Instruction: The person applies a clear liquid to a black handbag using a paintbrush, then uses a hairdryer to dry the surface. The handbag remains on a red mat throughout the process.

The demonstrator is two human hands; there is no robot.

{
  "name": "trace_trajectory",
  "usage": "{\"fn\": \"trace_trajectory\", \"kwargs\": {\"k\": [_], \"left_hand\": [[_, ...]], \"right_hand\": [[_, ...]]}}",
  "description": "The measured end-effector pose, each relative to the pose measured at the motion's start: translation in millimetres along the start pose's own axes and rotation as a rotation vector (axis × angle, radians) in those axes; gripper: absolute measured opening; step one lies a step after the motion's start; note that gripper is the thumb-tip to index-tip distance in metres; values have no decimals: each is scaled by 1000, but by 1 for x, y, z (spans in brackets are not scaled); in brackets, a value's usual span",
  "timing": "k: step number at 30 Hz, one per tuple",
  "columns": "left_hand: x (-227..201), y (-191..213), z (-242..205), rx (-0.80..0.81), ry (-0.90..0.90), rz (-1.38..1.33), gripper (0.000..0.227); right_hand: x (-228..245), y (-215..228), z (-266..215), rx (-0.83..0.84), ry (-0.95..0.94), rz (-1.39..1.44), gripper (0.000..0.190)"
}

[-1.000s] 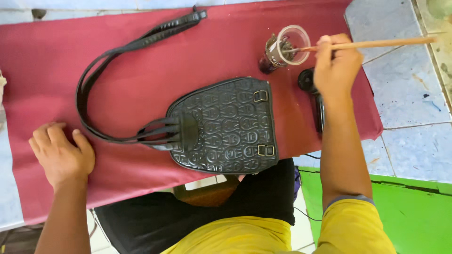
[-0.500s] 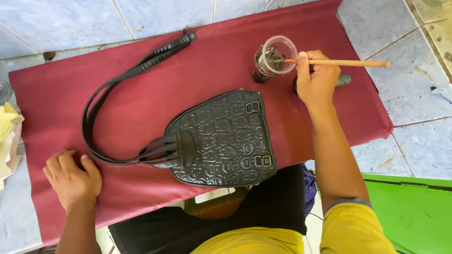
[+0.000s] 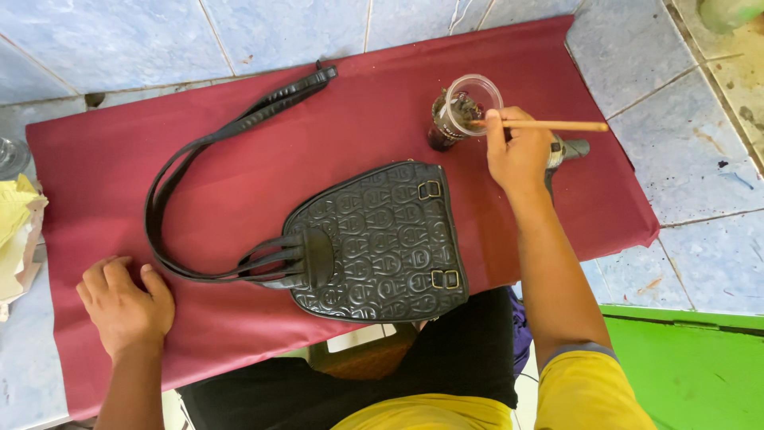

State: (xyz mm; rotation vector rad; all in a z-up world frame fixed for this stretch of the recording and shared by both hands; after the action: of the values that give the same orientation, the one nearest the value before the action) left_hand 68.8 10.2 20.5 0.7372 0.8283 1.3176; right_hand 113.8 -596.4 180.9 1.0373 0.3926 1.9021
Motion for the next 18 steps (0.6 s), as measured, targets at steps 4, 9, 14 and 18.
{"fn": "trace_trajectory", "kwargs": {"k": [4,9,14,18], "left_hand": [[1,0,0,1,15,4,24],[-1,2,0,-23,-5,8,24],[-1,3,0,-17,14,-6,22],[-2,3,0,-22,11,-14,22]], "right_hand": [[15,11,0,-99,117,22,25],[12,19,-6,-174,120,60,20],[14,7,-26,-198,135,-10,24],[15,0,-40,-268,150,-34,28]]}}
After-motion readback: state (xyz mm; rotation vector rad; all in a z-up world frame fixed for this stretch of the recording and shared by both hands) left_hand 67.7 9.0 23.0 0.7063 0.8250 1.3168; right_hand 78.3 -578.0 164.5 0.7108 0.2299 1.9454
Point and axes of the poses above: each hand's wrist, its own z-axis towards the middle knuckle, its own y-axis out of the back of the hand, x = y × z, the point moved 8 cm from there along z, towards the middle knuckle, and after that the axes turned 9 degrees about z, right-handed, at the moved point
